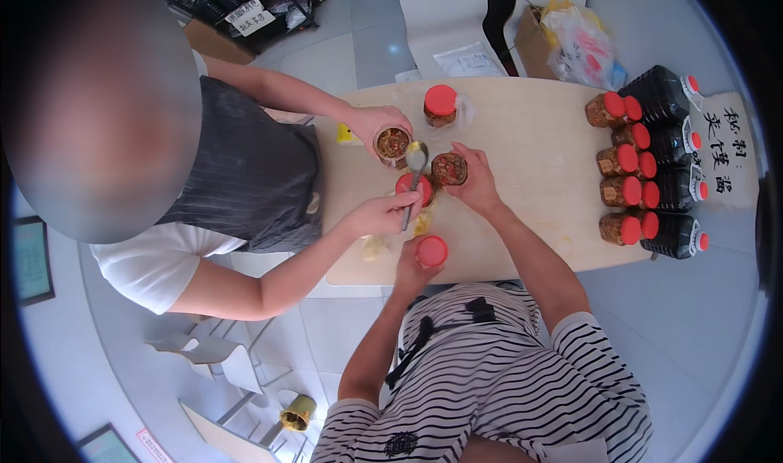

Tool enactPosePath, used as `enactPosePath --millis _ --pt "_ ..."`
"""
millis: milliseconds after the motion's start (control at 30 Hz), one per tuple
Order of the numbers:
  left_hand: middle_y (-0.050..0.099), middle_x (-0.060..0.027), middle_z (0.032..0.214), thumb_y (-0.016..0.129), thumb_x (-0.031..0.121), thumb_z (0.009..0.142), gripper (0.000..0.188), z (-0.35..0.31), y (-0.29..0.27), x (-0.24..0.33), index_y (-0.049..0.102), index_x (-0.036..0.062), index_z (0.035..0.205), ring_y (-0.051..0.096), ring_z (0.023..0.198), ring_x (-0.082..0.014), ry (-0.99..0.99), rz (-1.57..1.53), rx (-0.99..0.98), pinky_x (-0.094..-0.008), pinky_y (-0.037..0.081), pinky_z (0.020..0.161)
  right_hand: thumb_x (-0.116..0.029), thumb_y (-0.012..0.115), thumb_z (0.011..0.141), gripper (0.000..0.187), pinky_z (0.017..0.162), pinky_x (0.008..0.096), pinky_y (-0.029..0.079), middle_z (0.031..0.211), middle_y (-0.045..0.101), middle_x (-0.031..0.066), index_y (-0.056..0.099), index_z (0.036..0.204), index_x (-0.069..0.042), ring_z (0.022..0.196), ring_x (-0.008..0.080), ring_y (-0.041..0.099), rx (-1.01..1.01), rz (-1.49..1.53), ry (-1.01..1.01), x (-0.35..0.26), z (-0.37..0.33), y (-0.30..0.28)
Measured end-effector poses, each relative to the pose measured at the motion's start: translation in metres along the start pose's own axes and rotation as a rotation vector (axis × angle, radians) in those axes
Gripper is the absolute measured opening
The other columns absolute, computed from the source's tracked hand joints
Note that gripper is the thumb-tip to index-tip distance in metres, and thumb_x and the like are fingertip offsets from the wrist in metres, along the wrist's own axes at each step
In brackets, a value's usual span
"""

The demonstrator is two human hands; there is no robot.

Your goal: The person fills small glass jars with a chunky reddish-brown food substance using a spoon. They work alongside another person at a table, filling jars, placing lids on them, and arranging the finished jars in rows.

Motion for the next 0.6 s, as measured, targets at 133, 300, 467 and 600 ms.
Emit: enactPosePath --millis 133,300,467,600 --pt "0.055 -0.0108 0.128 0.089 0.004 0.065 0.081 -0.0003 0.0001 0.0029 0.049 0.0079 0.135 0.060 0.114 -0.0233 -0.019 -0.042 -0.009 -0.0344 0.055 0.086 -0.006 0.088 0.060 0.094 0.104 0.0374 0.046 0.123 0.062 0.0071 0.044 0.143 -0.010 0.120 0.0278 0.050 -0.026 -0.024 0.009 -0.0001 0.0006 -0.0005" --pt "0.055 -0.0107 0.127 0.090 0.005 0.065 0.081 0.0002 0.0013 0.0056 0.049 0.0075 0.134 0.060 0.114 -0.0233 -0.040 -0.015 -0.027 -0.0344 0.055 0.086 -0.009 0.089 0.059 0.095 0.102 0.0385 0.047 0.120 0.065 0.0059 0.045 0.142 -0.007 0.117 0.0284 0.051 0.033 -0.029 0.005 0.0045 -0.0024 0.0037" --pt "0.055 -0.0105 0.126 0.090 0.005 0.065 0.080 0.0011 0.0020 0.0073 0.049 0.0079 0.134 0.060 0.113 -0.0233 -0.040 -0.005 -0.029 -0.0343 0.055 0.086 -0.009 0.088 0.061 0.093 0.102 0.0387 0.047 0.120 0.065 0.0058 0.044 0.143 -0.007 0.117 0.0287 0.051 0.048 -0.019 0.014 0.0044 -0.0040 0.0054" --pt "0.055 -0.0105 0.125 0.089 0.004 0.065 0.079 0.0031 0.0023 0.0013 0.050 0.0084 0.133 0.060 0.113 -0.0236 -0.031 0.007 -0.044 -0.0345 0.055 0.085 -0.006 0.084 0.063 0.092 0.103 0.0388 0.046 0.122 0.064 0.0069 0.042 0.145 -0.008 0.117 0.0291 0.051 0.054 -0.016 -0.018 0.0084 -0.0044 0.0066"
Point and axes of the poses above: each hand's wrist, its own z-axis towards the middle knuckle, its own y-axis out of the palm, x = y × z, the point moved 1 cm from there along z, towards the middle knuckle
